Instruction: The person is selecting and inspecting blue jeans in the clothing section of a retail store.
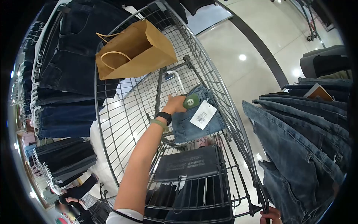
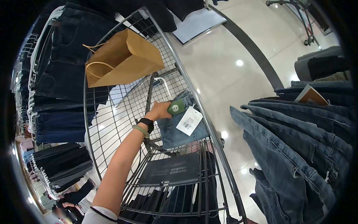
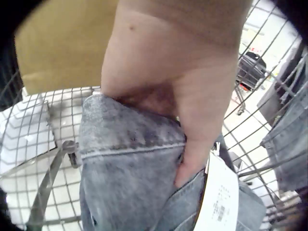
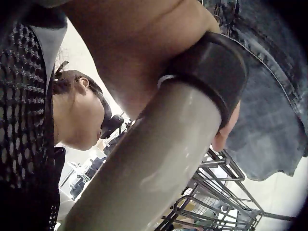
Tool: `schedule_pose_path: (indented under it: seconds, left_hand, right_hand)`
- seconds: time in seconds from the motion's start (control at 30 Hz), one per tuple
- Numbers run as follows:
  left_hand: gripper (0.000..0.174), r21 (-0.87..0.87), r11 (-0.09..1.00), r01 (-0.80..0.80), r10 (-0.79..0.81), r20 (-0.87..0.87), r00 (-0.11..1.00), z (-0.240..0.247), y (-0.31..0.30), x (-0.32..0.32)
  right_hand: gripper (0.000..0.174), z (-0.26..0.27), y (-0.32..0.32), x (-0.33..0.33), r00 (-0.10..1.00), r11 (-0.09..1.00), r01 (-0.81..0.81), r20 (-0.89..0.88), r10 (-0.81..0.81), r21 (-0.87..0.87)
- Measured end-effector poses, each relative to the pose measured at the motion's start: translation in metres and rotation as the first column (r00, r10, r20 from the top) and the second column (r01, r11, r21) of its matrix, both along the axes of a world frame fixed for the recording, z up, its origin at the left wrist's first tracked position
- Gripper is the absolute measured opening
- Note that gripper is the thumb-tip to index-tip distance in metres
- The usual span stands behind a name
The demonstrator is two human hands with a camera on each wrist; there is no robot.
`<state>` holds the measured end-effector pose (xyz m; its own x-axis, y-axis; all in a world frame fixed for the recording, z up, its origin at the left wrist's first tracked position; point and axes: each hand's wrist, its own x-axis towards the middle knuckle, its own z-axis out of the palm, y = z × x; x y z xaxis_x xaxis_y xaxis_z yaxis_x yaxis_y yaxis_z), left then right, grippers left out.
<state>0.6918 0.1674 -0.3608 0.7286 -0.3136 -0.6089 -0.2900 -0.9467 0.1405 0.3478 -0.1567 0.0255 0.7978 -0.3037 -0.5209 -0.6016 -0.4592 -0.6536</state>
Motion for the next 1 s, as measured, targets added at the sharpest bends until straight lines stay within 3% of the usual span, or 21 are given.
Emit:
schedule_pose_path:
  seconds: [0.07, 0.1, 0.2, 0.27, 0.4, 0.43, 0.47, 0.53, 0.57, 0.67, 0.7, 0.73, 0.8, 0.9, 0.93, 1.0]
  left_hand:
    - [0.056, -0.129, 0.989, 0.072, -0.091, -0.155, 0.984, 0.017, 0.002, 0.007]
    - [0.046, -0.327, 0.944, 0.026, -0.091, -0.183, 0.979, 0.033, 0.003, 0.009]
    - [0.041, -0.217, 0.966, 0.139, -0.194, -0.259, 0.946, 0.095, -0.004, 0.018]
    - [0.038, -0.205, 0.961, 0.186, -0.231, -0.223, 0.947, 0.143, -0.007, 0.019]
    - [0.03, -0.219, 0.946, 0.24, -0.261, -0.071, 0.963, 0.272, -0.003, 0.013]
    - [0.028, -0.245, 0.939, 0.243, -0.254, -0.011, 0.967, 0.297, 0.005, 0.009]
    - [0.025, -0.269, 0.93, 0.251, -0.246, 0.053, 0.968, 0.329, 0.014, 0.006]
    - [0.024, -0.338, 0.919, 0.202, -0.152, 0.168, 0.974, 0.408, 0.028, -0.006]
    - [0.024, -0.381, 0.912, 0.151, -0.059, 0.242, 0.968, 0.449, 0.033, -0.019]
    - [0.027, -0.514, 0.845, 0.147, 0.048, 0.347, 0.936, 0.549, 0.062, -0.049]
    - [0.03, -0.528, 0.832, 0.169, 0.071, 0.403, 0.912, 0.577, 0.073, -0.06]
    - [0.033, -0.54, 0.819, 0.193, 0.093, 0.457, 0.884, 0.605, 0.083, -0.07]
    - [0.037, -0.576, 0.785, 0.23, 0.144, 0.53, 0.836, 0.655, 0.095, -0.094]
    - [0.037, -0.645, 0.737, 0.202, 0.232, 0.523, 0.82, 0.706, 0.106, -0.127]
    - [0.038, -0.625, 0.76, 0.179, 0.241, 0.526, 0.816, 0.723, 0.109, -0.139]
    - [0.041, -0.625, 0.729, 0.279, 0.211, 0.593, 0.777, 0.746, 0.104, -0.157]
  right_hand:
    - [0.011, 0.001, 0.003, -0.001, 0.998, 0.998, 0.059, -0.031, -0.059, -0.001]
    - [0.012, 0.001, 0.003, 0.002, 0.999, 0.999, 0.048, -0.027, -0.048, -0.001]
    - [0.014, -0.003, 0.006, 0.005, 0.999, 0.999, 0.008, 0.05, -0.005, -0.053]
    - [0.014, -0.003, 0.008, 0.01, 0.997, 0.996, -0.006, 0.07, 0.012, -0.09]
    - [0.014, 0.003, 0.016, 0.02, 0.974, 0.951, -0.102, 0.164, 0.155, -0.293]
    - [0.015, 0.002, 0.016, 0.018, 0.991, 0.966, -0.048, 0.111, 0.078, -0.255]
    - [0.017, 0.004, 0.016, 0.019, 0.994, 0.953, -0.091, 0.031, 0.105, -0.289]
    - [0.013, -0.003, 0.016, 0.024, 0.964, 0.927, -0.101, 0.197, 0.181, -0.36]
    - [0.017, 0.003, 0.018, 0.023, 0.962, 0.966, -0.088, 0.229, 0.146, -0.244]
    - [0.012, -0.005, 0.015, 0.025, 0.927, 0.956, -0.109, 0.319, 0.197, -0.273]
    - [0.026, 0.001, 0.012, 0.025, 0.964, 0.971, -0.155, 0.188, 0.189, -0.183]
    - [0.026, 0.01, 0.013, 0.025, 0.957, 0.971, -0.149, 0.219, 0.189, -0.187]
    - [0.05, 0.028, 0.015, 0.029, 0.812, 0.793, -0.353, 0.259, 0.523, -0.497]
    - [0.069, 0.095, 0.04, 0.069, 0.687, 0.886, -0.419, 0.568, 0.453, -0.2]
    - [0.074, 0.119, 0.054, 0.082, 0.627, 0.869, -0.481, 0.648, 0.432, -0.114]
    - [0.078, 0.156, 0.091, 0.102, 0.53, 0.786, -0.611, 0.785, 0.321, 0.091]
